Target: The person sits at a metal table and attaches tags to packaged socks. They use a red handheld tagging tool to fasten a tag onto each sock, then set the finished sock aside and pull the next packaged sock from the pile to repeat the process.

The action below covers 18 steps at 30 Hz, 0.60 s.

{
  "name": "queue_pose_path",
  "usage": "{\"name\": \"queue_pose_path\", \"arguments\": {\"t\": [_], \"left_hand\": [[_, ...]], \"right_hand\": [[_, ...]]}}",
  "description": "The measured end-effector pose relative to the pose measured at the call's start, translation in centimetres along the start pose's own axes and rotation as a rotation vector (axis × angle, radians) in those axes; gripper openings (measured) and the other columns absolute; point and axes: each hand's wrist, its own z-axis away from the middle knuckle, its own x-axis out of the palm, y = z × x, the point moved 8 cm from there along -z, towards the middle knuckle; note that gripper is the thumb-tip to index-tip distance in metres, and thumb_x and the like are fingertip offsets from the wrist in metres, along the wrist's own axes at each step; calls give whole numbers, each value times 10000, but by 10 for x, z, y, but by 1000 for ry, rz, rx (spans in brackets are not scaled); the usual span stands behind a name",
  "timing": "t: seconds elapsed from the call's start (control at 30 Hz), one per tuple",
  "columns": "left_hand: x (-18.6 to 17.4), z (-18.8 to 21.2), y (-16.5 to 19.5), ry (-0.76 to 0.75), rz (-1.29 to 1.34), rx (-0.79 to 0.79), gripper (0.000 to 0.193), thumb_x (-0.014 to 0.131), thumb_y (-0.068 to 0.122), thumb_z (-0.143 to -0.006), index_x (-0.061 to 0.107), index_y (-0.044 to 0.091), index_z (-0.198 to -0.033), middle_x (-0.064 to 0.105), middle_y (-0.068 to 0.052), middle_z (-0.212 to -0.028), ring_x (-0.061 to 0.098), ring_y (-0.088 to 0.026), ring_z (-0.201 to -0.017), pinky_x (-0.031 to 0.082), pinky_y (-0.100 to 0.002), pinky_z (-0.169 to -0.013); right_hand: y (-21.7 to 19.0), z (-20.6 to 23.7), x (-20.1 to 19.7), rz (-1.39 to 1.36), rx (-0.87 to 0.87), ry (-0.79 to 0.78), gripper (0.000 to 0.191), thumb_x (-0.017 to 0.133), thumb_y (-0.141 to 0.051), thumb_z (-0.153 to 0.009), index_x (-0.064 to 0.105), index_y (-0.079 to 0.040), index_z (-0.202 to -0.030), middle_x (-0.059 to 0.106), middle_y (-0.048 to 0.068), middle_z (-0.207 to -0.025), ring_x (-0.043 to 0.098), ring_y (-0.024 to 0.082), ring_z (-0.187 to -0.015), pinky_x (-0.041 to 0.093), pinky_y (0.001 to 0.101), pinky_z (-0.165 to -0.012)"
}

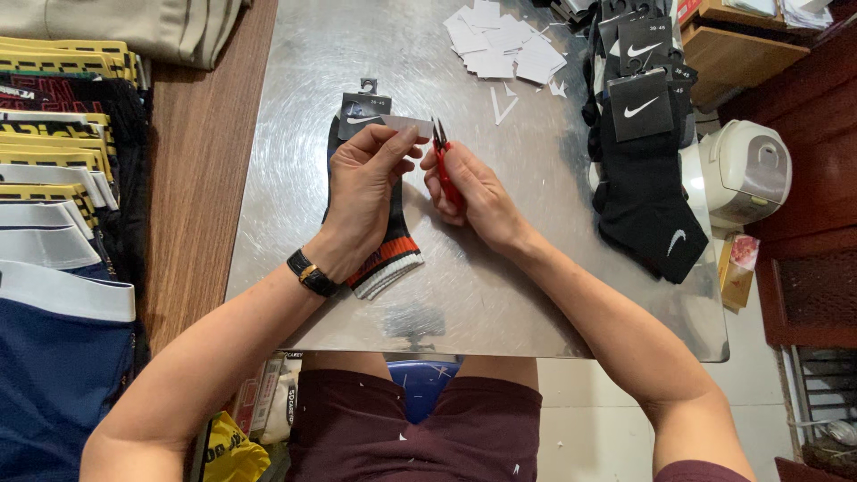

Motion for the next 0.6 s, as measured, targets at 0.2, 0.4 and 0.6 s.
{"name": "queue_pose_path", "arguments": {"t": [0.2, 0.4, 0.6], "left_hand": [[6, 4, -1, -64, 53, 20, 95, 720, 172, -993, 738, 79, -997, 755, -55, -995, 676, -115, -895, 562, -293, -875], [4, 3, -2, -40, 56, 33, 90, 720, 161, -996, 735, 72, -997, 753, -62, -1003, 674, -114, -902, 553, -289, -871], [2, 3, -6, -30, 72, 24, 71, 723, 153, -993, 727, 83, -979, 755, -56, -974, 686, -116, -895, 560, -289, -871]], "right_hand": [[3, -1, 3, 24, -12, -35, 335, 374, -397, -1150, 526, -106, -1217, 536, -22, -879, 426, 47, -662, 378, 200, -571], [5, -2, 2, 27, -11, -30, 325, 388, -400, -1143, 529, -112, -1199, 529, -25, -852, 429, 51, -636, 382, 202, -556], [8, -2, 0, 19, 6, -28, 318, 392, -393, -1141, 534, -112, -1190, 511, -23, -830, 422, 54, -618, 377, 196, -542]]}}
